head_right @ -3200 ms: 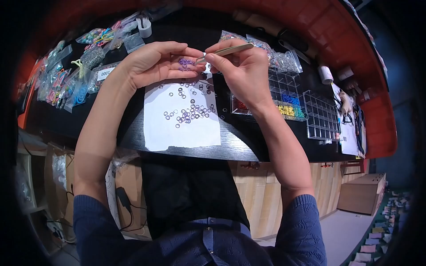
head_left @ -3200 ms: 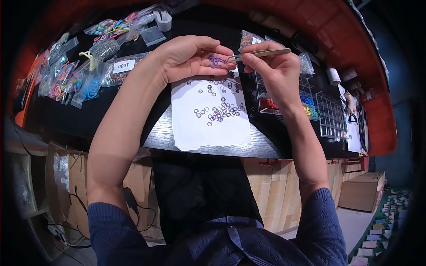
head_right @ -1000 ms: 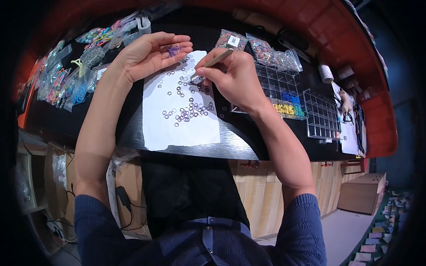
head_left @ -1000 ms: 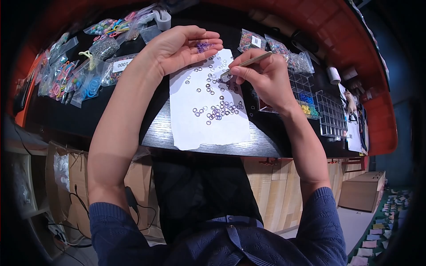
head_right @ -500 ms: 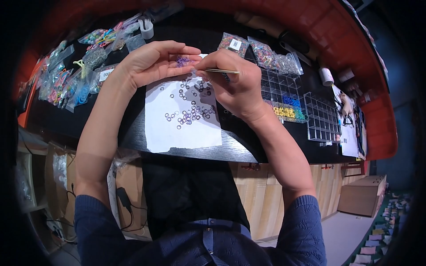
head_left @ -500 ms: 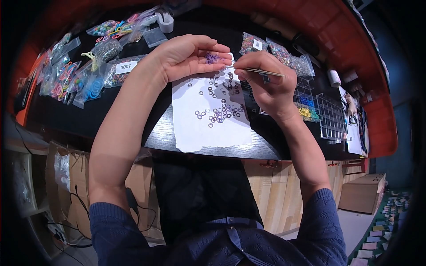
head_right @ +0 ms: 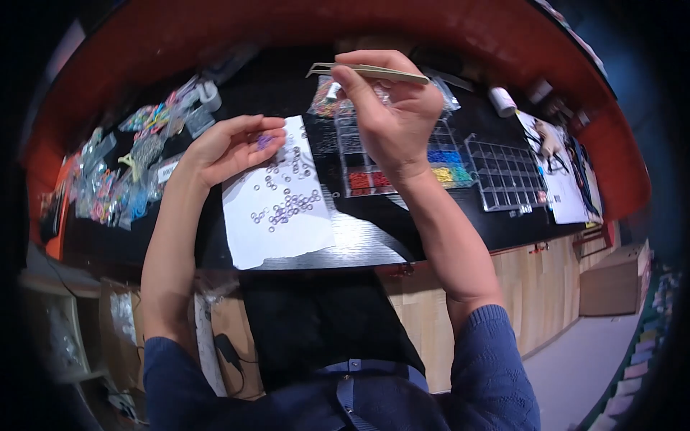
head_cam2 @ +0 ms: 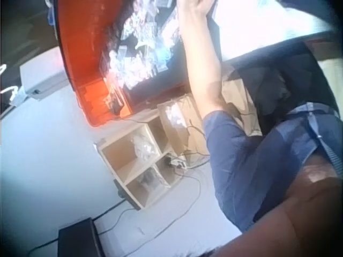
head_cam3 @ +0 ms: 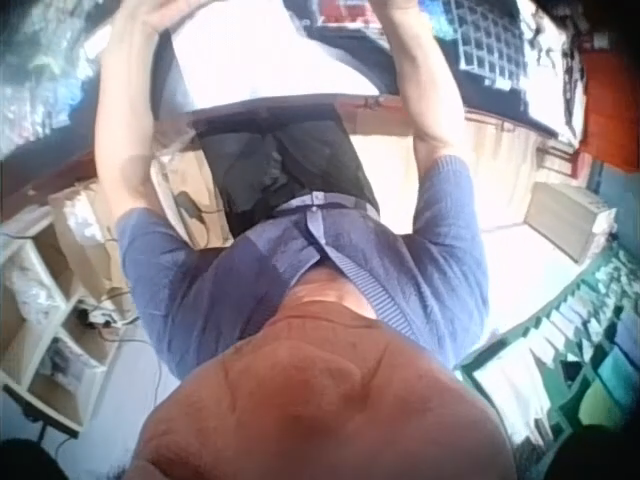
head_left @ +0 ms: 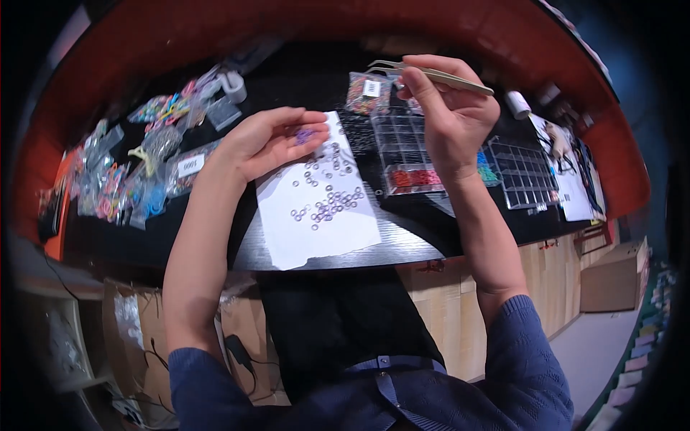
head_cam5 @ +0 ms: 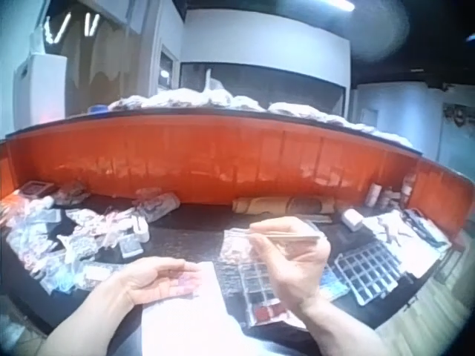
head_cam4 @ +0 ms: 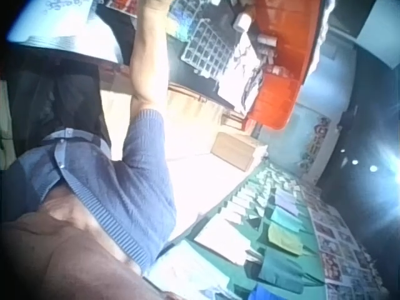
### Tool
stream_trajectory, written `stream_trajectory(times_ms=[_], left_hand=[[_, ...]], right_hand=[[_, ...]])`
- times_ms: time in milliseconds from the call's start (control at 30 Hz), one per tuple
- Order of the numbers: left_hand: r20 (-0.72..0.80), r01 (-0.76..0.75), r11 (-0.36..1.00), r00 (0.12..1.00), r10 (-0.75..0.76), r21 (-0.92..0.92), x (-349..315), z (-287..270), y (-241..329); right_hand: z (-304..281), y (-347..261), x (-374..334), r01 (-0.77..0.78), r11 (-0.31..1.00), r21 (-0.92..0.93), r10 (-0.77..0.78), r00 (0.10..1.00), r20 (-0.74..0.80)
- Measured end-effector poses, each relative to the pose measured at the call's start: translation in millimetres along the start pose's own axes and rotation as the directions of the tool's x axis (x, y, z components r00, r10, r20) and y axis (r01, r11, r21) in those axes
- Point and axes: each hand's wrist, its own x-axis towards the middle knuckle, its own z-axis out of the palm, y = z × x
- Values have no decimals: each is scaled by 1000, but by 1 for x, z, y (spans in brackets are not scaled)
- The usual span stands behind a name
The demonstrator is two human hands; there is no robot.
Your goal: The recorder uses tweezers to sort small metal jump rings onto a piece of paper and into storage containers.
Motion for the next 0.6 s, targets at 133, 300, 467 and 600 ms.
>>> stream_trajectory(times_ms=[133,300,467,600], left_hand=[[-64,-76,983,996,66,-165,-3,-26,2],[-197,-154,978,972,126,-138,-6,-8,21],[-274,-103,994,958,89,-37,7,61,3],[-25,-14,990,1000,11,-140,26,115,-27]], right_hand=[[-25,-20,4,-155,984,82,160,986,-54],[-115,-47,-32,-219,970,108,239,944,-227],[-192,-40,-95,-373,924,87,363,781,-507],[-203,-36,-124,-331,914,233,404,784,-472]])
